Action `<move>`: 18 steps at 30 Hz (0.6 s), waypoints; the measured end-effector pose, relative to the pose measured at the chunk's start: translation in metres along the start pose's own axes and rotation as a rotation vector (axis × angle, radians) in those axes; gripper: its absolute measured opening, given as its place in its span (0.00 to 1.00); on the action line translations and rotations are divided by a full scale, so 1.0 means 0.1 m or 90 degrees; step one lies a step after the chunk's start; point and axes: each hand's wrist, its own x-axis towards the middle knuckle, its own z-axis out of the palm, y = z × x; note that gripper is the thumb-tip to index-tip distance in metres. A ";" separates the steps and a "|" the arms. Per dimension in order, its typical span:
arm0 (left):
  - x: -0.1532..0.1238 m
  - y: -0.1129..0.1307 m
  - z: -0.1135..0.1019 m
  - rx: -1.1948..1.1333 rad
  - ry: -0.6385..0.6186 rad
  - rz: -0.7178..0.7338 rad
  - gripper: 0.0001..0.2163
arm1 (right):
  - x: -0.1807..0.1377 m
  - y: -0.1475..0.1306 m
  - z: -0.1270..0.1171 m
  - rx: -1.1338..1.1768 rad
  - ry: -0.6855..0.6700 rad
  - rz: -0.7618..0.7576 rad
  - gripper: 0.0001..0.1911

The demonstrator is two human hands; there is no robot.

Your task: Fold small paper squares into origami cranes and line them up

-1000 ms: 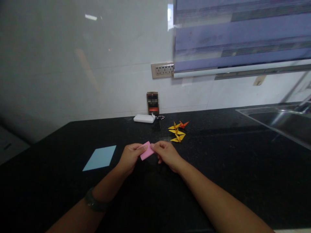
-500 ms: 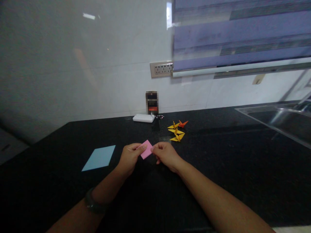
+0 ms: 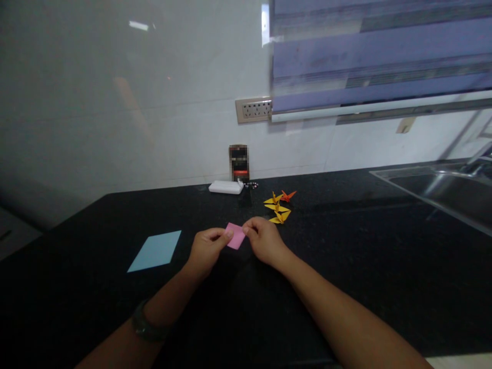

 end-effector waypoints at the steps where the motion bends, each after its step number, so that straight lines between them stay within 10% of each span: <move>1: 0.00 0.01 0.00 -0.005 -0.011 -0.013 0.10 | 0.00 -0.01 -0.03 -0.066 0.007 -0.064 0.07; 6: 0.02 0.01 0.01 -0.016 -0.070 -0.042 0.09 | -0.03 -0.03 -0.09 -0.192 -0.081 -0.211 0.08; 18: 0.03 -0.03 -0.07 0.223 -0.119 0.157 0.10 | -0.02 0.02 -0.07 -0.235 -0.116 -0.227 0.07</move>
